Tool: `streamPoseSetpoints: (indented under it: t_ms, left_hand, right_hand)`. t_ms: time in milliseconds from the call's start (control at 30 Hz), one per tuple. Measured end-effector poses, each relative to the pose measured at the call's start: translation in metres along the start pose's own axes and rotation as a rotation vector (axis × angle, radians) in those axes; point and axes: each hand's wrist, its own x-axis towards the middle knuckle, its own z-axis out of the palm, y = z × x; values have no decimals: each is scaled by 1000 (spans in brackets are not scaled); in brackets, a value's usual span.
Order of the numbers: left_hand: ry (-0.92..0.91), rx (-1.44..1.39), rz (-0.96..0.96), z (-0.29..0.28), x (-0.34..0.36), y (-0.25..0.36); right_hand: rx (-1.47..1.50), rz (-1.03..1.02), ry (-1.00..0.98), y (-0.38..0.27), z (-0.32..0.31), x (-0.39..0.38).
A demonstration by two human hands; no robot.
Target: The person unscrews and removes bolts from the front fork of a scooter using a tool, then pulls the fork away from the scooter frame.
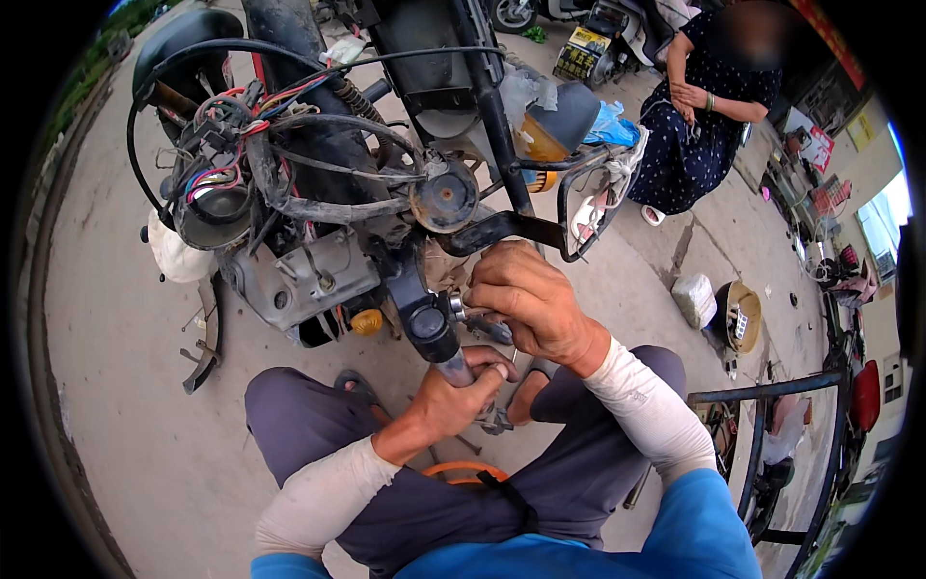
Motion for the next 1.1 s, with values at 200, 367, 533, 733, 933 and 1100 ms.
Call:
streamPoseSetpoints:
  t_ms: [200,367,533,733,933,1100]
  left_hand:
    - [14,46,32,0,-3,2]
    - [16,47,55,0,-2,-1]
    - [6,10,73,1,4,0]
    - [45,-22,60,1,-5,9]
    - [29,34,28,5,3,11]
    - [19,11,27,1,3,0]
  right_hand:
    - [89,32,-162,3,-6,-1]
    - [177,51,-45,7,10,-9]
    - [68,213,250,-13,32,-17]
    - [928,1521,122,-83,0,32]
    - [867,1354,295,-75,-12,-1]
    - [582,937,219,-70,-3,-9]
